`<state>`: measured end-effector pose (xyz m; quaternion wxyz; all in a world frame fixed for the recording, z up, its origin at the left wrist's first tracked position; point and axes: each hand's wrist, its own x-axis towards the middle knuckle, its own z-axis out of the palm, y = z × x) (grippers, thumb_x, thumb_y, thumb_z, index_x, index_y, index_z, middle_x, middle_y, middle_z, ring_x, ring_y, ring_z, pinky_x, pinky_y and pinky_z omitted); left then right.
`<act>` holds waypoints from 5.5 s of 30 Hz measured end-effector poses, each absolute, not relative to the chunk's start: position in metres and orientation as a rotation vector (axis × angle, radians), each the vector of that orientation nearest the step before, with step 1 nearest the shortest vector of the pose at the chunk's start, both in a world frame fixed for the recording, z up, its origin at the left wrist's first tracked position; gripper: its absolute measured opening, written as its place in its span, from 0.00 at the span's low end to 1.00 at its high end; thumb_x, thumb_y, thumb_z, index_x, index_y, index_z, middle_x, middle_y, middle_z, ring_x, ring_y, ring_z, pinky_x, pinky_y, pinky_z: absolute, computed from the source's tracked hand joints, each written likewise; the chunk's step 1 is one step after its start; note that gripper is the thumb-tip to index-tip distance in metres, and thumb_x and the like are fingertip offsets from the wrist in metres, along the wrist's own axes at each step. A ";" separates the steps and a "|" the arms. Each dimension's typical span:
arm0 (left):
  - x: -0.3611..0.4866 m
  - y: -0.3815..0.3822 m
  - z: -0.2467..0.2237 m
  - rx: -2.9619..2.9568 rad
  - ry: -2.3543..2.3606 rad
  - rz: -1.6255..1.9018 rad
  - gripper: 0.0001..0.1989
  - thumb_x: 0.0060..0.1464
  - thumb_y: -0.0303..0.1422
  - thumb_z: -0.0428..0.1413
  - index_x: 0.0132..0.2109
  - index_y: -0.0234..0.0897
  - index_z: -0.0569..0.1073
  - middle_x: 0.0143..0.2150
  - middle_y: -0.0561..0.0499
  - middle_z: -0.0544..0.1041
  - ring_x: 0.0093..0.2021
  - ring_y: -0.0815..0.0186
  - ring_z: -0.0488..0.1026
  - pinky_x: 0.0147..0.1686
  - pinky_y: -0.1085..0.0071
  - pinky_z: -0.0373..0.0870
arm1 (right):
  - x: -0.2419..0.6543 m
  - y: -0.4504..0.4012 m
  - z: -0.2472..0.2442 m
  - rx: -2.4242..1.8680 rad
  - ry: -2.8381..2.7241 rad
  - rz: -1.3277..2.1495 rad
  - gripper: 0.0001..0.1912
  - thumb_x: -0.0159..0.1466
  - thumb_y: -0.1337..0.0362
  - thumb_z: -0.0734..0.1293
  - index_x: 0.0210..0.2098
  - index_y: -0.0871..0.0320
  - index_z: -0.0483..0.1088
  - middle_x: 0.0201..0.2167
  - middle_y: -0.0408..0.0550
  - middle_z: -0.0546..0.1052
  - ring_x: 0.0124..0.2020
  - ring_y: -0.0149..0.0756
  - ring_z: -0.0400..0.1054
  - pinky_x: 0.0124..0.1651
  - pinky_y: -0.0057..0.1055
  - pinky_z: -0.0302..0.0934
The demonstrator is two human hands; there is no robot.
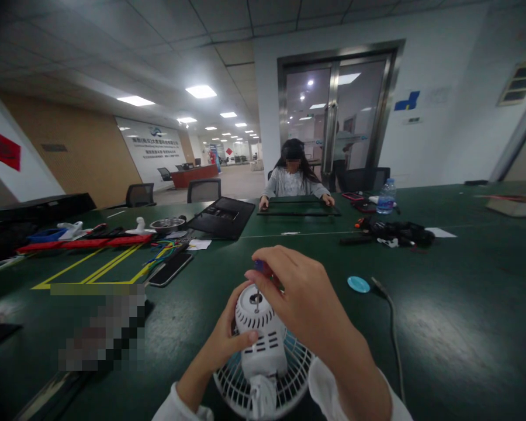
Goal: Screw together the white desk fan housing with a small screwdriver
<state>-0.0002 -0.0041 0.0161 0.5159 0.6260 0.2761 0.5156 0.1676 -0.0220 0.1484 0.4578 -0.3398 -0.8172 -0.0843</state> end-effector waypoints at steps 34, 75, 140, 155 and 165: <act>0.000 -0.004 0.011 1.498 0.739 1.255 0.40 0.41 0.41 0.64 0.59 0.39 0.57 0.57 0.43 0.63 0.58 0.49 0.59 0.59 0.54 0.53 | 0.154 -0.020 0.141 -0.806 -1.964 -0.369 0.13 0.66 0.58 0.58 0.34 0.60 0.67 0.25 0.46 0.73 0.27 0.31 0.67 0.32 0.27 0.59; 0.000 -0.005 0.015 1.529 0.683 1.254 0.38 0.43 0.37 0.63 0.59 0.40 0.56 0.58 0.45 0.64 0.58 0.52 0.60 0.59 0.59 0.54 | 0.152 -0.017 0.138 -0.743 -1.942 -0.266 0.04 0.61 0.68 0.61 0.34 0.61 0.66 0.19 0.38 0.66 0.19 0.26 0.60 0.24 0.23 0.55; 0.001 -0.006 0.017 1.535 0.732 1.254 0.39 0.42 0.38 0.63 0.59 0.39 0.56 0.59 0.43 0.61 0.60 0.50 0.57 0.60 0.56 0.51 | 0.161 -0.029 0.149 -0.765 -1.978 -0.072 0.09 0.62 0.71 0.61 0.40 0.59 0.71 0.36 0.47 0.78 0.38 0.33 0.71 0.41 0.30 0.67; 0.001 -0.006 0.018 1.534 0.731 1.246 0.39 0.42 0.39 0.63 0.59 0.39 0.55 0.60 0.43 0.61 0.60 0.50 0.57 0.60 0.56 0.52 | 0.160 -0.026 0.147 -0.836 -1.950 -0.136 0.05 0.62 0.68 0.62 0.37 0.59 0.69 0.31 0.47 0.75 0.33 0.33 0.69 0.36 0.29 0.64; 0.001 -0.007 0.018 1.559 0.748 1.259 0.38 0.42 0.40 0.62 0.59 0.38 0.56 0.59 0.43 0.62 0.60 0.50 0.58 0.60 0.55 0.50 | 0.157 -0.021 0.142 -0.773 -1.973 -0.180 0.07 0.63 0.69 0.62 0.38 0.61 0.70 0.31 0.48 0.74 0.33 0.34 0.67 0.36 0.30 0.62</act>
